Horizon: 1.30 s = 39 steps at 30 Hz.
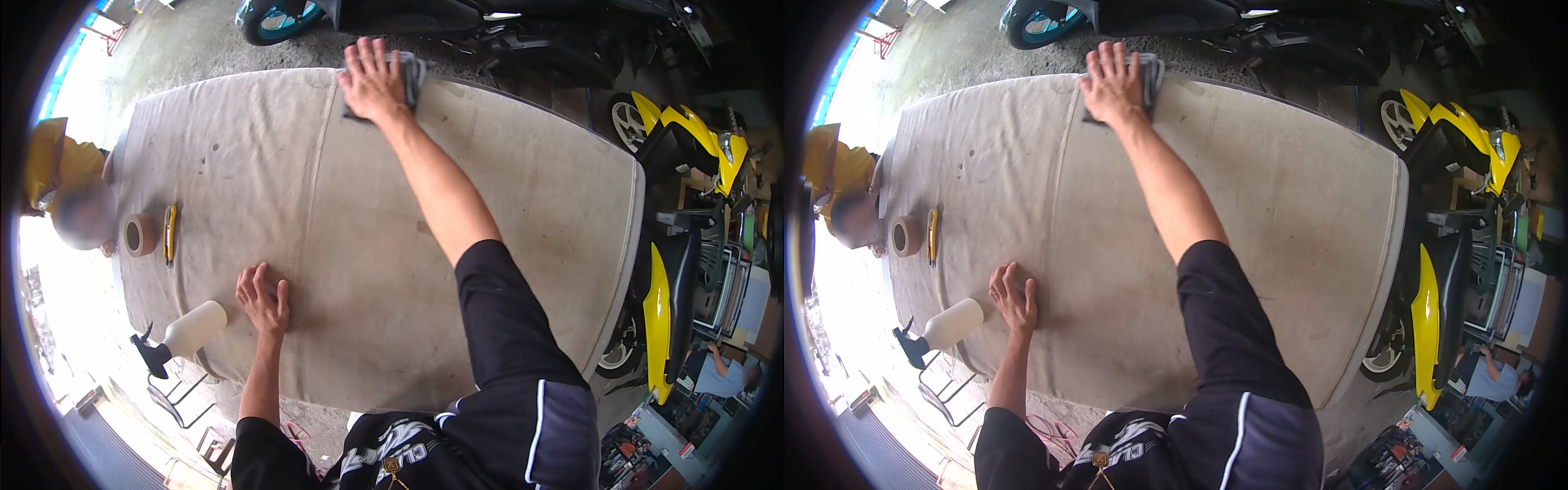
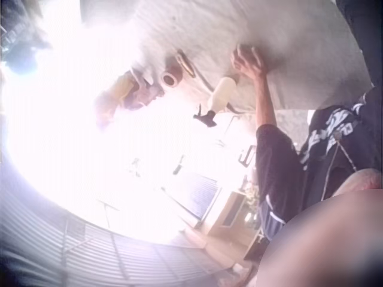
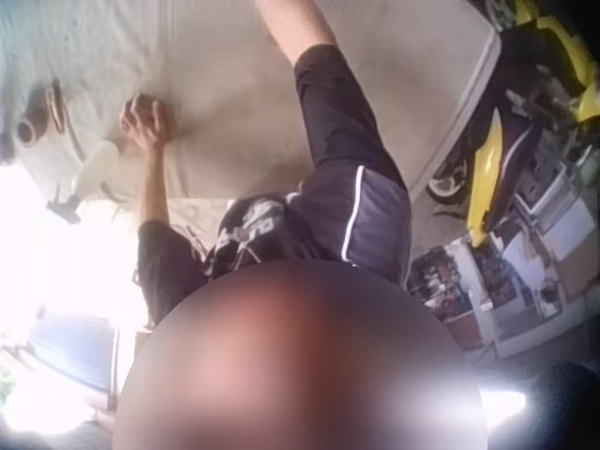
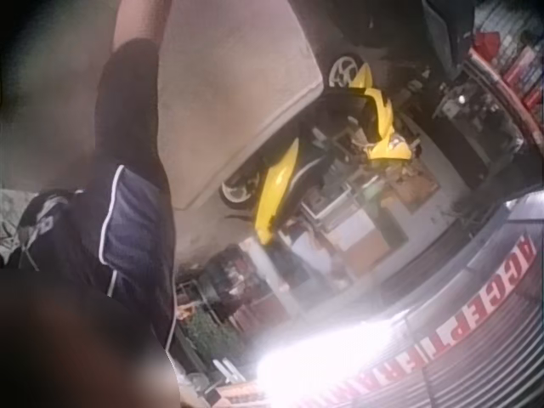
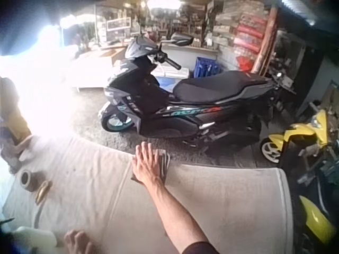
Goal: The person cleans a large flat surface with a spray bottle and cloth, then places a printed graphic and a wooden board on it. They attach a white frame to the graphic and board, flip the assembly, and briefly handle a glue gun.
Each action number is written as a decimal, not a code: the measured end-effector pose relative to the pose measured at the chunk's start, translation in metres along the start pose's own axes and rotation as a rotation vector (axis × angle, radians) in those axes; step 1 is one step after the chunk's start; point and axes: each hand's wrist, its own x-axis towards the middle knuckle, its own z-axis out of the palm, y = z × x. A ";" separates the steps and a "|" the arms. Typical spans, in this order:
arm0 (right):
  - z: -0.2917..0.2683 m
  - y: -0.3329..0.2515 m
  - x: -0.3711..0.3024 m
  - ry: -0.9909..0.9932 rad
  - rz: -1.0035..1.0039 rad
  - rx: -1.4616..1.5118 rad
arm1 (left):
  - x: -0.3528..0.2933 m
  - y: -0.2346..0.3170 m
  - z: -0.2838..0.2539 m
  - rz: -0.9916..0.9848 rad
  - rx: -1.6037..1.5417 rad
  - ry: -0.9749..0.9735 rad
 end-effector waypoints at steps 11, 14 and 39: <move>-0.164 0.300 -0.170 -0.127 0.421 -0.543 | -0.001 -0.006 -0.006 -0.005 0.014 -0.016; -0.215 0.406 -0.255 -0.155 0.763 -0.639 | 0.000 -0.006 -0.003 -0.005 -0.004 -0.033; -0.221 0.093 -0.289 -0.509 0.039 -0.177 | -0.008 -0.004 -0.005 -0.015 0.047 -0.002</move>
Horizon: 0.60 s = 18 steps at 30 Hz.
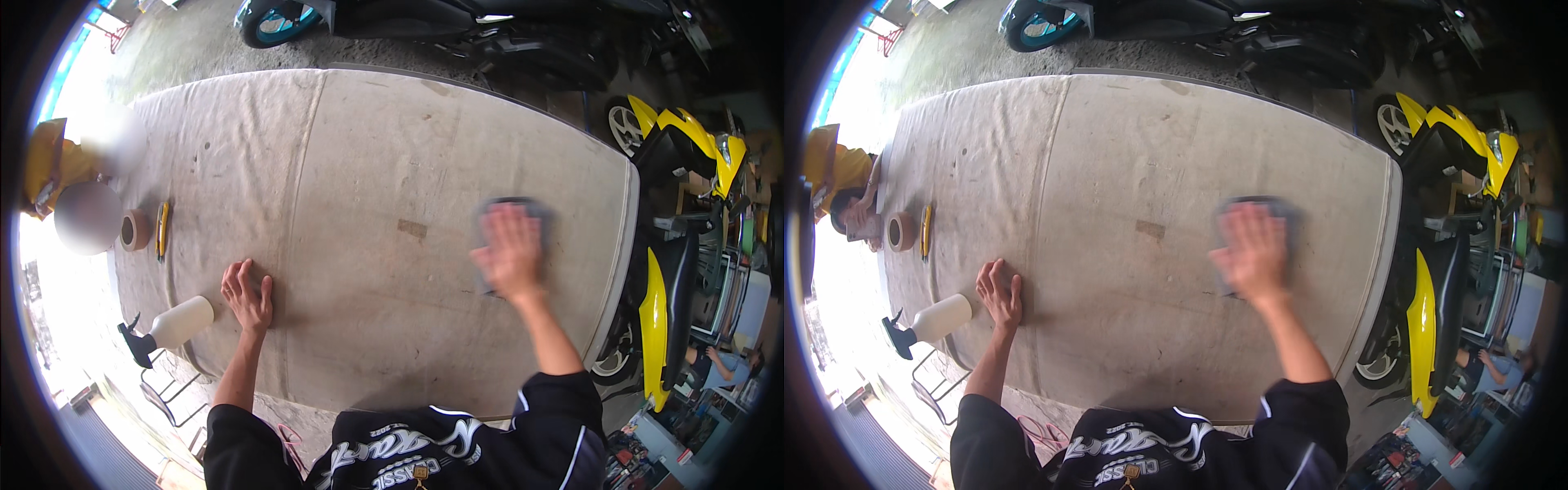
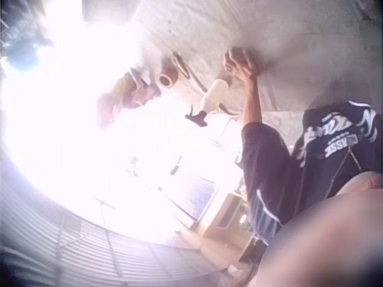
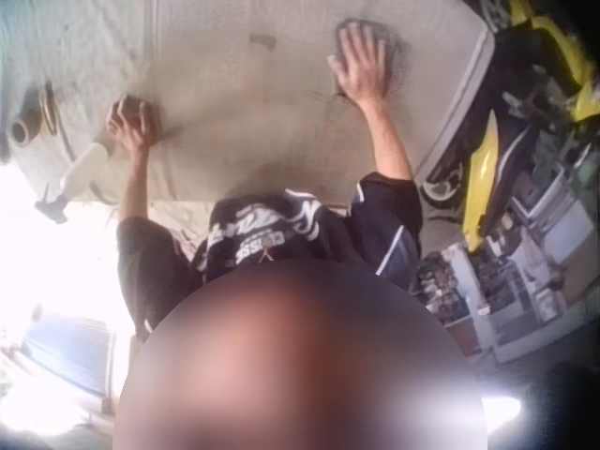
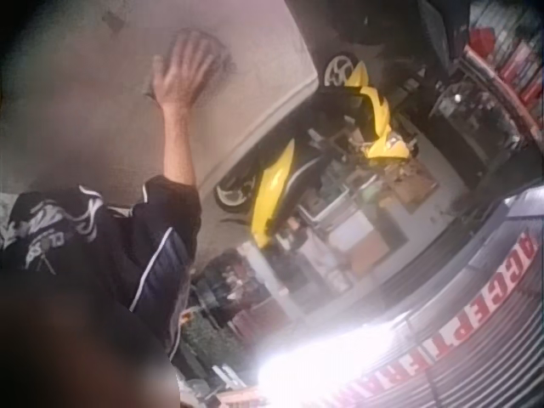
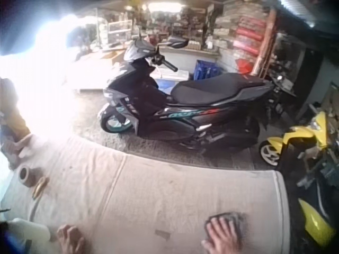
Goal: The person cleans a large flat surface with a spray bottle and cloth, then places a printed graphic and a wooden board on it. They attach a white frame to the graphic and board, flip the assembly, and briefly handle a glue gun.
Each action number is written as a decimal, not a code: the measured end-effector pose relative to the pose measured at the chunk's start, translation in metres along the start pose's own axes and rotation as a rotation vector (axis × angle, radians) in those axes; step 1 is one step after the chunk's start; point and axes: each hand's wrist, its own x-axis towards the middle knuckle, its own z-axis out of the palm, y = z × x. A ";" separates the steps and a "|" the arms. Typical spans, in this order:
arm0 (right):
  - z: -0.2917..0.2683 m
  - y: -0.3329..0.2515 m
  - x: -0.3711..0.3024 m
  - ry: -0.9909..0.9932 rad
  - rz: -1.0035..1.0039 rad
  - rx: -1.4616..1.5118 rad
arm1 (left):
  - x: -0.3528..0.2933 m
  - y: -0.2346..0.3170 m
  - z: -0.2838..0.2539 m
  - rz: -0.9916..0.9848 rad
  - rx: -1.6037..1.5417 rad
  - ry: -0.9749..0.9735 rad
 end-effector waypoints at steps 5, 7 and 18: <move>0.021 0.230 -0.015 0.218 0.667 -0.170 | 0.006 0.006 0.003 0.008 0.000 -0.024; 0.022 0.208 0.054 0.231 0.564 -0.283 | 0.008 0.007 0.001 0.005 -0.006 -0.022; 0.028 -0.252 0.056 0.063 -0.574 0.369 | 0.002 -0.005 0.006 -0.006 -0.056 0.024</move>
